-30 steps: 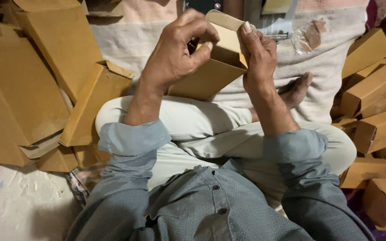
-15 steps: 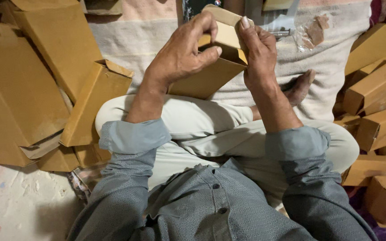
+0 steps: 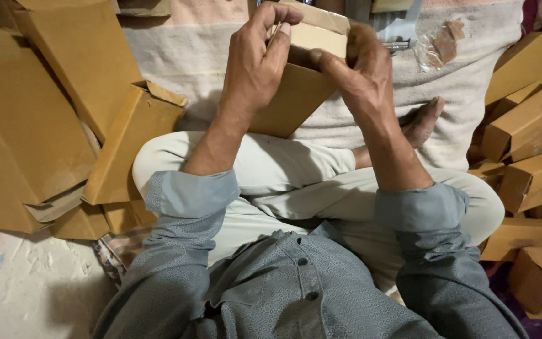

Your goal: The person unpacks a smartwatch and its accessories from a white box, then repacks them into a brown cardboard box. The person places the watch, strap, and charging cable into the box and closes the flaps.

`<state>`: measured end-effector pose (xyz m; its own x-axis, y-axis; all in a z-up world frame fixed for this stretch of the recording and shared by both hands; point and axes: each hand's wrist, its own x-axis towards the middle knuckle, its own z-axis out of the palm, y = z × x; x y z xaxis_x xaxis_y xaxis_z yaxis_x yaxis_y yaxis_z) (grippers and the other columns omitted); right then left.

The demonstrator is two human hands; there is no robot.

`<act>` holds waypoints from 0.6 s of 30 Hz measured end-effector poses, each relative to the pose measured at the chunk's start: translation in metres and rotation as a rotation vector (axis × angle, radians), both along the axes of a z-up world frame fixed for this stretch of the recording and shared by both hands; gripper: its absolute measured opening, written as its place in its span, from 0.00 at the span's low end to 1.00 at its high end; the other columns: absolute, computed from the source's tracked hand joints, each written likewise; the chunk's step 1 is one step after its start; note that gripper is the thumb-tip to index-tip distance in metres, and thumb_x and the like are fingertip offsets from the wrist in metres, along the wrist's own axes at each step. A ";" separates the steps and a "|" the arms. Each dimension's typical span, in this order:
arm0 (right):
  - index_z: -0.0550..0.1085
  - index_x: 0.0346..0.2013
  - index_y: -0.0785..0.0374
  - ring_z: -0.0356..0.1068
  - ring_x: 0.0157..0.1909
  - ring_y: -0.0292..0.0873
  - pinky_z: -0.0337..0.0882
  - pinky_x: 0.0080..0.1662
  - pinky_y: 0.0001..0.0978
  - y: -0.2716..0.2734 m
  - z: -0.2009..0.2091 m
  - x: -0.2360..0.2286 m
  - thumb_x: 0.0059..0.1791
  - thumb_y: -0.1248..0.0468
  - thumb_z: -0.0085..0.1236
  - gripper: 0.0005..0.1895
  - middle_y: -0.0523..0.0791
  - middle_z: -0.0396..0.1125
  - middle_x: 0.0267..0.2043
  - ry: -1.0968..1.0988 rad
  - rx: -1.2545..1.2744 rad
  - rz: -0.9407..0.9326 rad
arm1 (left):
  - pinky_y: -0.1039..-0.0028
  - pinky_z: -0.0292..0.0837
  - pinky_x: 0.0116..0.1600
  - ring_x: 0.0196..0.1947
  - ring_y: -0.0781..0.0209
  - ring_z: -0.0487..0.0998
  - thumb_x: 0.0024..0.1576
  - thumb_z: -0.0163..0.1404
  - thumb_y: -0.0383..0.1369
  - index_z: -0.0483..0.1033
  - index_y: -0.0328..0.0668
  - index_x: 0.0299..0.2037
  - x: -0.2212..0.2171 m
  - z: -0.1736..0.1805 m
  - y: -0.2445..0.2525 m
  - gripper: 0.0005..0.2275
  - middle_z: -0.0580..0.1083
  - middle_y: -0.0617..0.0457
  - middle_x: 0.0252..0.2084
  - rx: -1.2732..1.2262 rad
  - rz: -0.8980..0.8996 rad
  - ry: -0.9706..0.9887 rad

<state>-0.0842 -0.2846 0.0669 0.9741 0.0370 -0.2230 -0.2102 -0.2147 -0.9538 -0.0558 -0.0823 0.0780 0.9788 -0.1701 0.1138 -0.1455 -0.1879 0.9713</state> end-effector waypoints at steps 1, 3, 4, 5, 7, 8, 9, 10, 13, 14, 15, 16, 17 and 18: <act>0.64 0.62 0.75 0.72 0.47 0.38 0.74 0.48 0.26 0.001 0.000 0.000 0.55 0.61 0.58 0.26 0.50 0.72 0.50 -0.085 0.027 0.002 | 0.70 0.77 0.50 0.43 0.62 0.82 0.68 0.43 0.27 0.74 0.34 0.52 -0.001 -0.001 0.001 0.09 0.80 0.48 0.46 -0.002 0.008 0.012; 0.63 0.69 0.73 0.72 0.51 0.38 0.75 0.51 0.28 0.001 -0.003 0.000 0.60 0.62 0.52 0.25 0.50 0.72 0.55 -0.157 0.080 -0.023 | 0.70 0.77 0.51 0.44 0.61 0.82 0.68 0.42 0.28 0.75 0.34 0.53 -0.002 -0.005 0.003 0.10 0.81 0.48 0.47 -0.004 0.037 0.000; 0.65 0.70 0.72 0.73 0.52 0.38 0.77 0.52 0.28 0.000 -0.005 0.000 0.61 0.61 0.49 0.24 0.50 0.73 0.56 -0.144 0.105 -0.052 | 0.69 0.77 0.53 0.46 0.60 0.83 0.69 0.42 0.29 0.76 0.35 0.53 -0.002 -0.008 0.005 0.10 0.81 0.48 0.48 -0.003 0.057 -0.024; 0.67 0.72 0.70 0.74 0.54 0.39 0.78 0.52 0.28 -0.001 -0.009 0.001 0.63 0.61 0.46 0.24 0.49 0.74 0.58 -0.131 0.130 -0.082 | 0.69 0.78 0.54 0.48 0.60 0.83 0.70 0.41 0.30 0.76 0.35 0.53 -0.001 -0.010 0.008 0.11 0.81 0.48 0.48 -0.002 0.076 -0.048; 0.66 0.71 0.72 0.73 0.50 0.40 0.75 0.47 0.29 -0.001 -0.018 -0.001 0.62 0.59 0.48 0.25 0.51 0.73 0.56 -0.012 0.465 -0.101 | 0.68 0.76 0.49 0.41 0.61 0.80 0.71 0.41 0.34 0.78 0.35 0.50 0.002 -0.017 0.015 0.13 0.81 0.49 0.44 0.015 0.120 0.002; 0.65 0.71 0.73 0.72 0.48 0.40 0.74 0.44 0.30 0.001 -0.024 -0.002 0.62 0.59 0.48 0.26 0.52 0.72 0.55 0.050 0.632 -0.110 | 0.68 0.75 0.47 0.38 0.61 0.79 0.71 0.41 0.37 0.78 0.36 0.49 0.004 -0.020 0.020 0.14 0.81 0.49 0.41 0.024 0.141 0.029; 0.65 0.70 0.73 0.72 0.46 0.43 0.75 0.44 0.32 0.003 -0.031 -0.003 0.61 0.57 0.48 0.27 0.53 0.71 0.51 0.094 0.627 -0.152 | 0.65 0.72 0.45 0.36 0.59 0.76 0.72 0.42 0.39 0.76 0.34 0.44 0.009 -0.023 0.028 0.15 0.78 0.48 0.37 0.144 0.187 0.019; 0.64 0.69 0.72 0.73 0.44 0.45 0.76 0.44 0.34 0.009 -0.039 -0.004 0.60 0.56 0.48 0.28 0.54 0.71 0.48 0.137 0.621 -0.194 | 0.62 0.69 0.43 0.34 0.57 0.73 0.73 0.43 0.41 0.74 0.32 0.38 0.013 -0.026 0.039 0.18 0.75 0.46 0.33 0.265 0.233 0.008; 0.63 0.68 0.72 0.73 0.55 0.48 0.76 0.55 0.40 0.027 -0.056 -0.014 0.59 0.54 0.55 0.30 0.55 0.71 0.54 -0.040 0.153 -0.133 | 0.56 0.59 0.40 0.31 0.49 0.64 0.73 0.43 0.41 0.64 0.30 0.34 0.018 -0.031 0.075 0.20 0.64 0.43 0.29 0.296 0.411 0.004; 0.63 0.68 0.72 0.74 0.61 0.49 0.75 0.60 0.42 0.034 -0.060 -0.017 0.59 0.54 0.58 0.30 0.54 0.71 0.59 -0.145 -0.074 -0.075 | 0.57 0.63 0.43 0.34 0.49 0.68 0.74 0.43 0.40 0.66 0.31 0.39 0.016 -0.032 0.085 0.17 0.67 0.45 0.32 0.355 0.459 -0.175; 0.63 0.65 0.74 0.72 0.56 0.52 0.73 0.56 0.46 0.042 -0.062 -0.019 0.55 0.52 0.63 0.34 0.57 0.70 0.56 -0.187 -0.309 -0.049 | 0.57 0.63 0.44 0.35 0.48 0.67 0.75 0.43 0.40 0.65 0.31 0.40 0.014 -0.033 0.093 0.17 0.67 0.45 0.33 0.382 0.475 -0.187; 0.63 0.63 0.76 0.71 0.51 0.56 0.71 0.51 0.49 0.051 -0.064 -0.020 0.50 0.51 0.67 0.39 0.59 0.69 0.52 -0.230 -0.543 -0.023 | 0.56 0.63 0.45 0.36 0.48 0.67 0.75 0.43 0.39 0.65 0.31 0.40 0.012 -0.034 0.099 0.17 0.67 0.44 0.34 0.409 0.492 -0.199; 0.63 0.60 0.78 0.70 0.46 0.60 0.69 0.46 0.53 0.058 -0.064 -0.018 0.46 0.49 0.72 0.43 0.61 0.68 0.48 -0.278 -0.778 0.000 | 0.56 0.63 0.46 0.37 0.48 0.67 0.76 0.44 0.39 0.64 0.30 0.41 0.012 -0.034 0.102 0.17 0.66 0.44 0.35 0.434 0.508 -0.217; 0.63 0.58 0.77 0.69 0.47 0.60 0.69 0.47 0.53 0.064 -0.064 -0.014 0.44 0.48 0.73 0.43 0.62 0.68 0.48 -0.193 -0.748 -0.039 | 0.56 0.64 0.47 0.37 0.48 0.68 0.75 0.43 0.38 0.65 0.30 0.41 0.013 -0.034 0.102 0.16 0.67 0.43 0.36 0.370 0.508 -0.213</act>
